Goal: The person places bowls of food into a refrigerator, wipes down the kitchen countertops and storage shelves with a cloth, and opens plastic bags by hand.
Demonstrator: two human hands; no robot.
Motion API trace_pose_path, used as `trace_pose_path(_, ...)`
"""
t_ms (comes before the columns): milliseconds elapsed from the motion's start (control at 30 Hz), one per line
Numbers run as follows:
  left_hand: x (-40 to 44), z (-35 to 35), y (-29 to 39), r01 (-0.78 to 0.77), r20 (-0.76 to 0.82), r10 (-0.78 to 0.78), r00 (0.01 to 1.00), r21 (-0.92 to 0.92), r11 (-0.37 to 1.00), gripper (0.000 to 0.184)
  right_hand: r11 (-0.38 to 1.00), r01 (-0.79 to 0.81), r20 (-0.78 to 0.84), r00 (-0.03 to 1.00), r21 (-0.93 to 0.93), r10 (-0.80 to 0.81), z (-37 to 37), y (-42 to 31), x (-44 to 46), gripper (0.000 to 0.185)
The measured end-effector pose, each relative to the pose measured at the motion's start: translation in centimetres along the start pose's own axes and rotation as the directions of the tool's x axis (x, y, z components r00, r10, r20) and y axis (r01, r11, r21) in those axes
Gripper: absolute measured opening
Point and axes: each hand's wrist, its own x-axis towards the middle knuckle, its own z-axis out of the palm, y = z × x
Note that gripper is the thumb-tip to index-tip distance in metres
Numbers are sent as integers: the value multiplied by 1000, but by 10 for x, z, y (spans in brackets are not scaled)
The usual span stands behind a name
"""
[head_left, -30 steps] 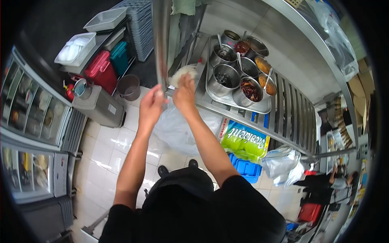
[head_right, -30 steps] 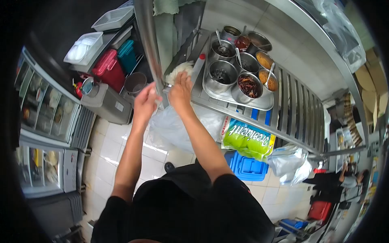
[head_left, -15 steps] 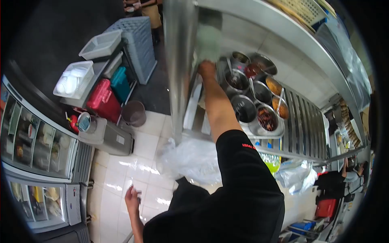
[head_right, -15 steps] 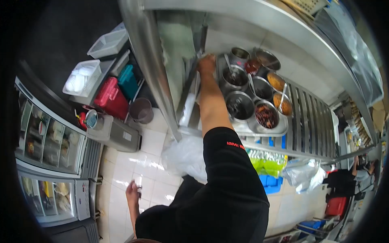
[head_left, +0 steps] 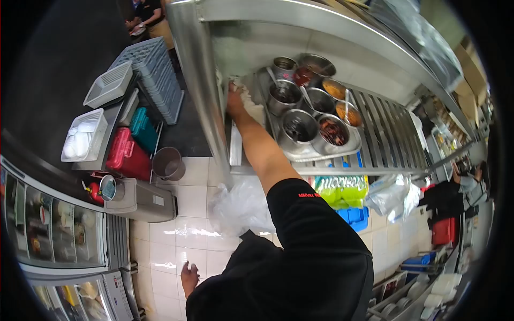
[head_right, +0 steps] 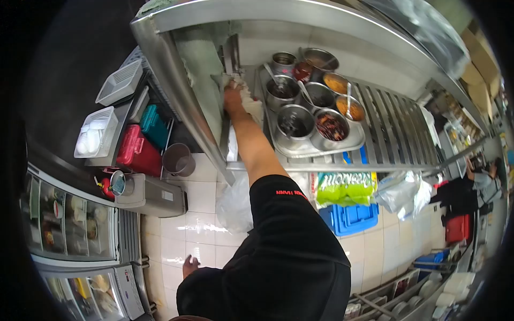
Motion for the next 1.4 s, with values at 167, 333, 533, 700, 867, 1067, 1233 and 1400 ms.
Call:
trace_pose_path(167,51,-6,3,-340,3,347,938,204,918,51,990,27,239,969,138,-60,-83,-51,-82,42)
trace_pose_path(333,13,-11,64,-551,234,500,834,285,785,53,979,71,275,954,193,-123,-95,-63,-131,38)
trace_pose_path(533,-10,13,61,-616,402,495,770,264,742,54,896,-51,356,927,441,-122,-186,-80,-202,26)
trace_pose_path(700,-19,23,30,-583,519,374,768,327,744,58,905,274,-206,955,324,-215,-197,-74,-289,25)
trace_pose_path(867,-13,11,-27,-506,466,314,827,373,778,58,906,399,-281,893,142,-350,-236,-3,-351,27)
trace_pose_path(1067,8,16,-106,-395,336,243,910,521,757,59,966,258,-146,957,27,-251,-304,126,-401,27)
trace_pose_path(1233,-14,62,-9,-403,437,201,877,440,802,55,984,135,-176,972,-116,-155,-361,256,-441,36)
trace_pose_path(1400,-12,136,148,-616,367,572,734,7,787,39,987,-56,-163,986,-151,31,-407,395,-496,37)
